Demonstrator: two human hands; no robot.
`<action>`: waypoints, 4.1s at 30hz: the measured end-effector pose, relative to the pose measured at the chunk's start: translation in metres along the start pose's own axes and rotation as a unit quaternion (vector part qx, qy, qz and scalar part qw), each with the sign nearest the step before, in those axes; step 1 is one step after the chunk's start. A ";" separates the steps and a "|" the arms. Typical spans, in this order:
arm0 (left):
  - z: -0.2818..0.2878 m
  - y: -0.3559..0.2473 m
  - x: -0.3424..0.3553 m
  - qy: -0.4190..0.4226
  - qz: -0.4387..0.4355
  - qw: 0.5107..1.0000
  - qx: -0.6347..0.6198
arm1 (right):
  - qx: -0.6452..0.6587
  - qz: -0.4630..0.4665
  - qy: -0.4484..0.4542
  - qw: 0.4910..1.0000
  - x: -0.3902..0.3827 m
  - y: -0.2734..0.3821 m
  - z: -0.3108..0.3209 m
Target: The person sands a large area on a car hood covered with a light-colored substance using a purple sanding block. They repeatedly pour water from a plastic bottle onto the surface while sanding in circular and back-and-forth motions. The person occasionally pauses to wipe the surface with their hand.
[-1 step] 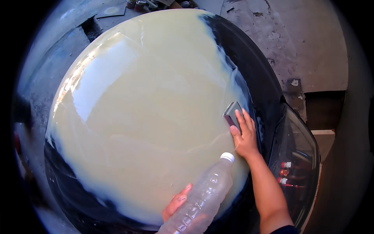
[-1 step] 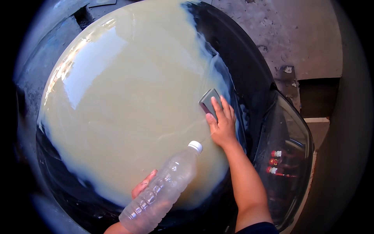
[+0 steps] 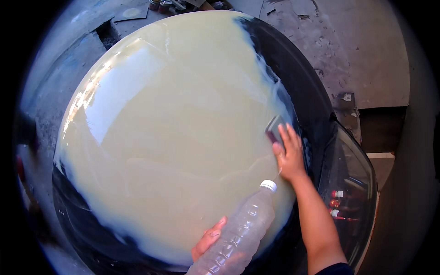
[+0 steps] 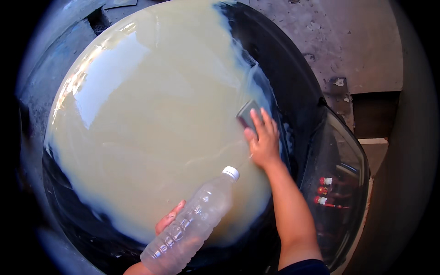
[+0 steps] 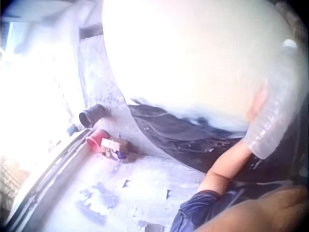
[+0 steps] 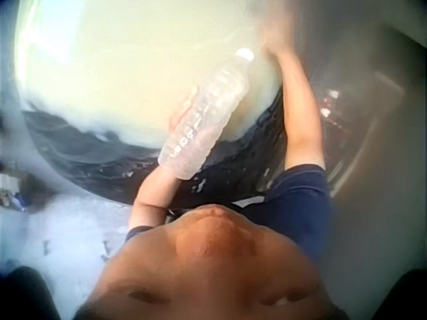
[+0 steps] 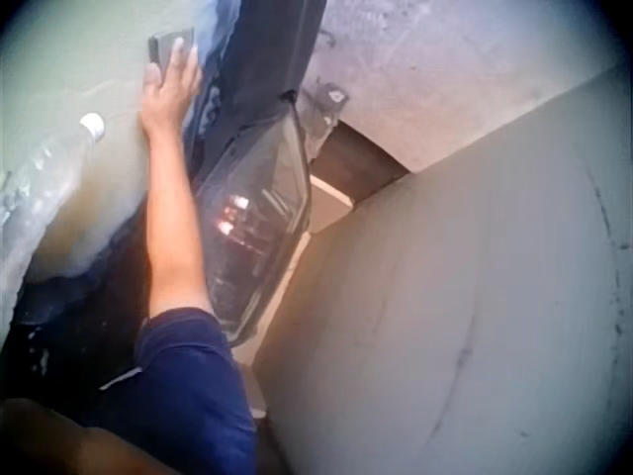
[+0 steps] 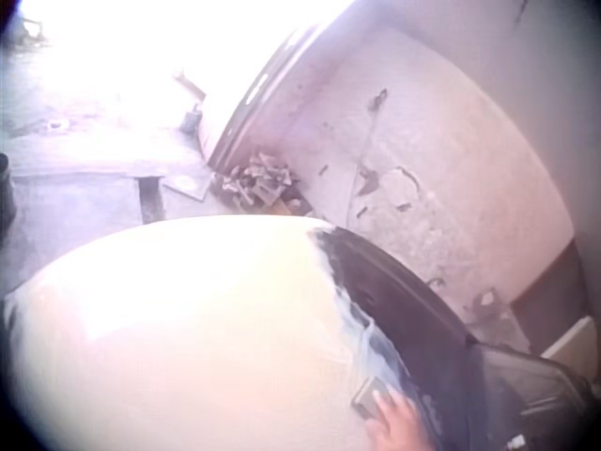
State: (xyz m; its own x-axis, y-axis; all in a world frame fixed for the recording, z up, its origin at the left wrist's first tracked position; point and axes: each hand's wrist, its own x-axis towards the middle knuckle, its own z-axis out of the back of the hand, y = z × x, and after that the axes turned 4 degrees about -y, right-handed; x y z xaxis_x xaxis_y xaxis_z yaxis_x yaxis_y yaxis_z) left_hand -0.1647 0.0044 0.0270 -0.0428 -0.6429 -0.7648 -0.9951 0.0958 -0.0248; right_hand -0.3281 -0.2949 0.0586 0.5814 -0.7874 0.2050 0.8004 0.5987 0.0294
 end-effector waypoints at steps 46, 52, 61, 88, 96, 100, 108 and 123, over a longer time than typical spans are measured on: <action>-0.035 -0.012 -0.017 0.009 -0.083 0.996 0.026 | 0.019 -0.055 0.021 0.998 -0.070 0.033 0.031; -0.030 -0.030 0.000 0.010 0.102 0.994 -0.041 | -0.010 -0.092 -0.029 0.995 0.021 -0.039 0.002; -0.026 -0.001 -0.014 0.054 -0.237 0.967 0.080 | 0.026 -0.086 0.011 0.996 -0.063 0.040 0.017; -0.031 -0.009 -0.015 0.123 -0.323 0.884 0.315 | -0.022 -0.115 -0.068 0.991 -0.030 0.021 0.008; 0.003 0.007 0.004 0.109 -0.454 0.826 0.316 | 0.010 -0.088 -0.024 0.996 -0.100 0.068 0.022; -0.002 0.009 0.001 0.123 -0.455 0.834 0.285 | 0.005 -0.022 -0.009 1.000 -0.199 0.118 0.055; 0.006 0.014 0.007 0.156 -0.418 0.827 0.342 | -0.058 -0.155 -0.064 0.984 -0.039 0.003 0.018; 0.005 0.014 0.007 0.118 -0.488 0.819 0.276 | -0.028 -0.100 -0.046 0.994 -0.152 0.073 0.028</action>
State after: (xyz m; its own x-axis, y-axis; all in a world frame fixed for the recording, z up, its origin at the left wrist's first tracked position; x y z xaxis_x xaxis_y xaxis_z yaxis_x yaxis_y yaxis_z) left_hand -0.1780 0.0048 0.0177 0.6688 -0.7408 -0.0627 -0.3758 -0.2641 -0.8882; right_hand -0.3620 -0.1278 0.0569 0.3967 -0.8711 0.2897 0.9067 0.4210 0.0242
